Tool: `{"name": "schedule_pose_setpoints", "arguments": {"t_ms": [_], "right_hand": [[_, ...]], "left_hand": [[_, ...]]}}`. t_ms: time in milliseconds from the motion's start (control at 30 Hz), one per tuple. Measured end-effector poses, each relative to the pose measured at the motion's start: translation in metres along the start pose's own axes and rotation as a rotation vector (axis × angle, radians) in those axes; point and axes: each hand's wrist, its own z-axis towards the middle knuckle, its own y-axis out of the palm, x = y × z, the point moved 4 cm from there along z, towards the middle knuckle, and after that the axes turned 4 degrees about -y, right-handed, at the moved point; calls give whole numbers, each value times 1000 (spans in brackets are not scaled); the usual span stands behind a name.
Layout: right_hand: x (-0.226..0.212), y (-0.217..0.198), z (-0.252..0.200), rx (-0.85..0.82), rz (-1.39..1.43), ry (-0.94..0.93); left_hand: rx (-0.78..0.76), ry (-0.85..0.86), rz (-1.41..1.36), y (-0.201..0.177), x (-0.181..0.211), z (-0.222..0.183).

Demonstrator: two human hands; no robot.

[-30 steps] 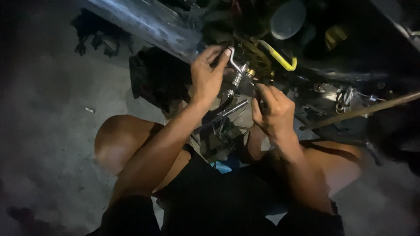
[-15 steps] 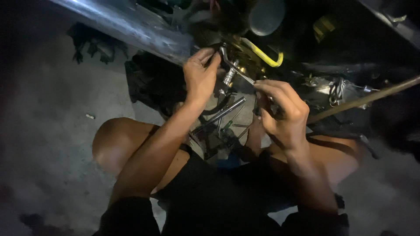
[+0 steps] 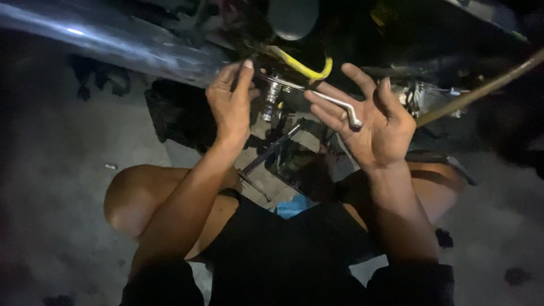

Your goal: Repairing a motorcycle by loosening and tightening bolts using various hand tools

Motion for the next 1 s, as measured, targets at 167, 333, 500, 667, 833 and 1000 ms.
{"name": "schedule_pose_setpoints", "arguments": {"t_ms": [167, 333, 500, 667, 833, 1000], "right_hand": [[4, 9, -2, -149, 138, 15], [8, 7, 2, -101, 192, 17], [8, 13, 1, -49, 68, -6], [12, 16, 3, 61, 4, -22], [3, 37, -4, -53, -945, -117], [-6, 44, -14, -111, -1469, -443]], "left_hand": [[-45, -80, -101, -3, -3, -3], [-101, -68, -362, -14, -10, -7], [-178, -32, -450, -24, -5, -14], [-238, -109, -527, -35, -4, -17], [-185, -87, -453, -33, 0, -12], [-129, 2, -214, -17, -1, -6]]}}
